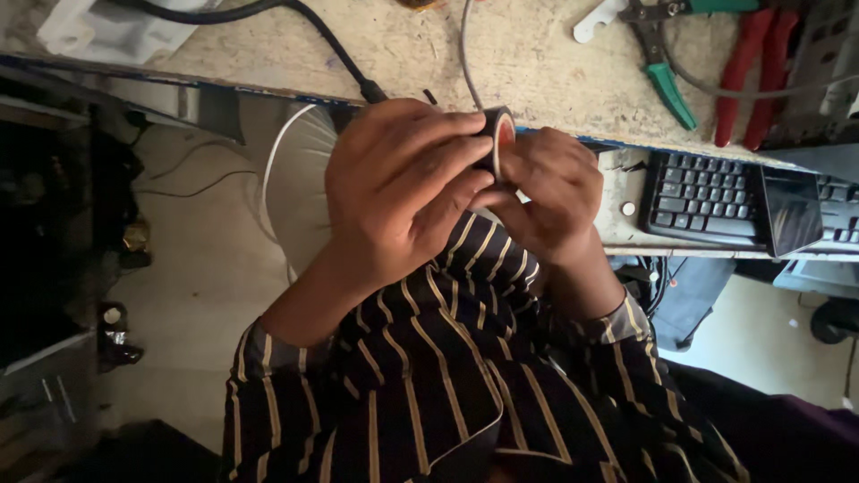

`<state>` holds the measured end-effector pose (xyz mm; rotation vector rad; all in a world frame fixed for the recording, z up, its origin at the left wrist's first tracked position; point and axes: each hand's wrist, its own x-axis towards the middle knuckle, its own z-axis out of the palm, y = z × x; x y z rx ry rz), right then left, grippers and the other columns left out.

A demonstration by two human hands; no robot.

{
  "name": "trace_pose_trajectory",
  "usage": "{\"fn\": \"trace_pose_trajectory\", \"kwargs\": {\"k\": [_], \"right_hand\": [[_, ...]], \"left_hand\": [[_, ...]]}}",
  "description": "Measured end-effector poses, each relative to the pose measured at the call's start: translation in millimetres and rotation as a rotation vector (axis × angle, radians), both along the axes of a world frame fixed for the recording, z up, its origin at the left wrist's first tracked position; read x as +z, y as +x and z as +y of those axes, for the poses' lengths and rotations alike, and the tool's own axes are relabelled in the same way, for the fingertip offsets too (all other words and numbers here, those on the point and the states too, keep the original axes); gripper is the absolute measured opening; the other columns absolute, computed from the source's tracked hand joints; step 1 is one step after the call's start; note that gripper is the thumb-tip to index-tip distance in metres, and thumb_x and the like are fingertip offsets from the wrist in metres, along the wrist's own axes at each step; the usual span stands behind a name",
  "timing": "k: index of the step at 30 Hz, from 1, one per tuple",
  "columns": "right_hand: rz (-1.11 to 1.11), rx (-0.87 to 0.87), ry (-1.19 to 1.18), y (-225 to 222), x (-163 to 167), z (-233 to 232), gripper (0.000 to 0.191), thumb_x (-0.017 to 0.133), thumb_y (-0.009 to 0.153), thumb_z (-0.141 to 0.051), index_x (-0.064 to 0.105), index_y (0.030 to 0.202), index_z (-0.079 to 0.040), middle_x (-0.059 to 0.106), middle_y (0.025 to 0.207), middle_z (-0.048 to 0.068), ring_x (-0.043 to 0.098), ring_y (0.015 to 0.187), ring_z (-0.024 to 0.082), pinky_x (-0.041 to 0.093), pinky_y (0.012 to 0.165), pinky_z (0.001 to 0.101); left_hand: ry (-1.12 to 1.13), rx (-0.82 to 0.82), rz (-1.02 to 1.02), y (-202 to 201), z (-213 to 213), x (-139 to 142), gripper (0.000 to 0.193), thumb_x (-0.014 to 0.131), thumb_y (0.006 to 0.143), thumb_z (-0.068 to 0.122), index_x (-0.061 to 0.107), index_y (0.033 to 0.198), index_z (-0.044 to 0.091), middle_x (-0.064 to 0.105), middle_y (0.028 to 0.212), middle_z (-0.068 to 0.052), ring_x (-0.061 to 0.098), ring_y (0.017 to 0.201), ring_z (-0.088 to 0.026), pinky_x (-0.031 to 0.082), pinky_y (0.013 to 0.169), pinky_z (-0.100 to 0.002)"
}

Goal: The person solders the wires of a cable to a DC power connector at a workbench, holding the connector in one hand while applying a soldering iron. They then wrap the soldered joint with electrical tape, winding the tape around the connector and cable.

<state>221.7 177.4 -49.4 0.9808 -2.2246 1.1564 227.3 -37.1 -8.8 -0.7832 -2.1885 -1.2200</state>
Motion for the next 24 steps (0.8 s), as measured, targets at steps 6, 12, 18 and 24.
{"fn": "trace_pose_trajectory", "kwargs": {"k": [6,12,18,24], "right_hand": [[0.079,-0.044,0.198,-1,17,7,0.038,0.090,0.087,-0.025,0.069,0.105,0.000,0.070,0.095,0.009,0.067,0.076,0.026,0.045,0.066,0.0388],[0.101,-0.073,0.291,-1,28,7,0.039,0.089,0.089,-0.029,0.070,0.107,0.000,0.070,0.095,0.008,0.066,0.077,0.024,0.044,0.066,0.0377],[0.091,-0.046,0.352,-2,33,7,0.038,0.087,0.090,-0.031,0.069,0.106,-0.002,0.069,0.095,0.007,0.066,0.078,0.024,0.044,0.067,0.0380],[0.092,-0.028,0.378,1,35,8,0.035,0.086,0.092,-0.030,0.069,0.105,-0.003,0.068,0.092,0.005,0.066,0.077,0.022,0.045,0.066,0.0366]], "left_hand": [[-0.086,-0.019,0.048,-5,2,1,0.021,0.084,0.099,0.015,0.076,0.118,0.010,0.072,0.120,0.000,0.067,0.108,-0.023,0.054,0.089,-0.036],[-0.104,-0.038,0.073,-9,-2,-2,0.013,0.082,0.097,0.011,0.077,0.109,0.011,0.074,0.117,0.001,0.068,0.108,-0.020,0.053,0.084,-0.033],[-0.215,-0.053,0.120,-16,-9,-5,0.014,0.081,0.100,0.014,0.070,0.106,0.008,0.066,0.113,0.002,0.063,0.104,-0.021,0.049,0.087,-0.037],[-0.285,-0.155,0.066,-24,-9,-12,0.016,0.074,0.097,0.005,0.060,0.103,0.010,0.059,0.101,-0.001,0.056,0.091,-0.022,0.042,0.084,-0.040]]}}
